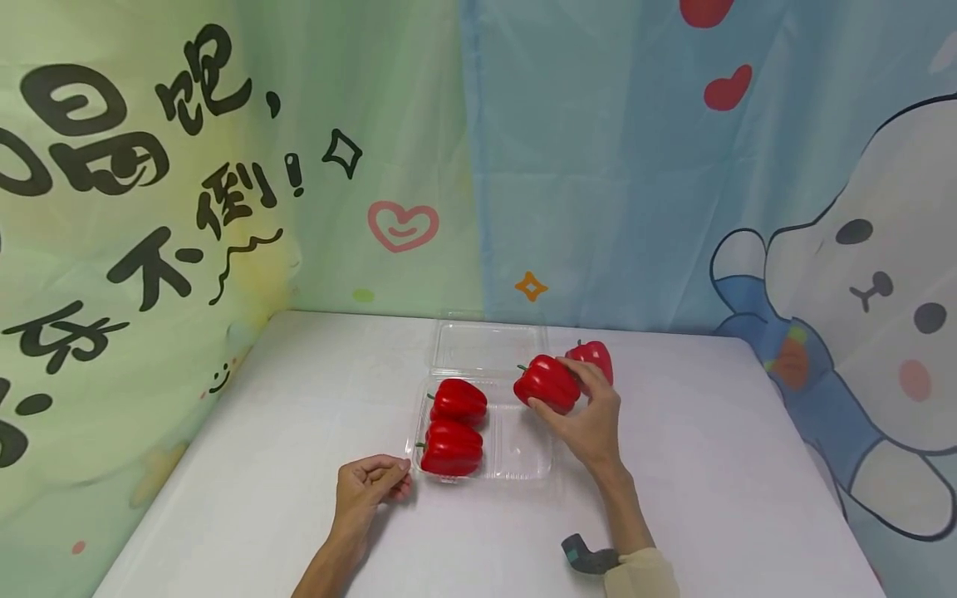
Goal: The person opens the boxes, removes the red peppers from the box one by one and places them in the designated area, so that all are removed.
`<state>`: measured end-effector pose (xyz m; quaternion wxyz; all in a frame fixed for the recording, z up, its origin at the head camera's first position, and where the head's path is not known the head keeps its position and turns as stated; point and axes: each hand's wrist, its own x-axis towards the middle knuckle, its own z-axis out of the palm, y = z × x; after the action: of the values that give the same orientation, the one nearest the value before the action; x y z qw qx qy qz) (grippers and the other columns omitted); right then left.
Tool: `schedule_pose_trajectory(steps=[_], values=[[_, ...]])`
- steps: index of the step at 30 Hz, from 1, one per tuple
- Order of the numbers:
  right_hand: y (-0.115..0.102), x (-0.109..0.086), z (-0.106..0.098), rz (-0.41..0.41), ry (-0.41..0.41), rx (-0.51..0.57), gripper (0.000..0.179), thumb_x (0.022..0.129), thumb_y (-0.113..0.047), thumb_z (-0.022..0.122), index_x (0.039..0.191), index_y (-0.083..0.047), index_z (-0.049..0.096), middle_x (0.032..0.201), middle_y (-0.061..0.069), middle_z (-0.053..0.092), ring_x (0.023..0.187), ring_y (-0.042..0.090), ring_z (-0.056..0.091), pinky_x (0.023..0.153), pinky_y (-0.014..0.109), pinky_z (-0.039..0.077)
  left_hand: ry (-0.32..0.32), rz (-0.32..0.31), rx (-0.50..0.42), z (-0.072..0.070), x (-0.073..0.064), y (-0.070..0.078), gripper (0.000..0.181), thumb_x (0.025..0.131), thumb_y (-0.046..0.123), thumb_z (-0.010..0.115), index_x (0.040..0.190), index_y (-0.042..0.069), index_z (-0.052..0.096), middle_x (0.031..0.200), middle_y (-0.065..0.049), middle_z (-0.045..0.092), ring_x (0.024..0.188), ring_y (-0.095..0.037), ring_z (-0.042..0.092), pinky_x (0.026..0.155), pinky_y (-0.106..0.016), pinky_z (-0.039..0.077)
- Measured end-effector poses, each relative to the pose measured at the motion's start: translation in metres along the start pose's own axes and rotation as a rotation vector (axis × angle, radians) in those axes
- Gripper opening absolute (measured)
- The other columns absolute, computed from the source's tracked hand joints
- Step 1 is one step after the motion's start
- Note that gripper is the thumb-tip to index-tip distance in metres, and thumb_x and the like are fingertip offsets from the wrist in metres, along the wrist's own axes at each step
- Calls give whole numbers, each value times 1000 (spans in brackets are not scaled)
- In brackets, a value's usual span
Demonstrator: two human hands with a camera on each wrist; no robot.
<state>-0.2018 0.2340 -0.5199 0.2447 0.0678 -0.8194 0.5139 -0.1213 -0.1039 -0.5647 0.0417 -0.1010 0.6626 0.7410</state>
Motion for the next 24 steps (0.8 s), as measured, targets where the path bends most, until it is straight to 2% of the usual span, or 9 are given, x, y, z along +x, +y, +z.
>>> schedule_pose_trajectory(steps=[7,15,24], values=[[1,2,-3,0,19,-15,78,73,0,96,145,-8,67,146,17,68,129,2,53,99,2,48,-1,-5,10,0,0,0,21,94,12,83,102,-8,79,88,-19,82,71,-14,77,69,-23,66],[7,5,-8,-14,42,-37,79,72,-1,98,144,-8,68,144,17,69,127,-2,54,98,4,51,5,-3,12,1,0,0,21,94,11,83,102,-8,79,88,-19,82,71,-14,77,68,-23,66],[6,5,-9,4,67,-46,79,72,-1,97,144,-3,66,148,22,66,129,-8,51,100,2,47,5,3,13,0,0,0,22,95,12,82,102,-8,78,88,-19,82,70,-13,76,68,-23,66]])
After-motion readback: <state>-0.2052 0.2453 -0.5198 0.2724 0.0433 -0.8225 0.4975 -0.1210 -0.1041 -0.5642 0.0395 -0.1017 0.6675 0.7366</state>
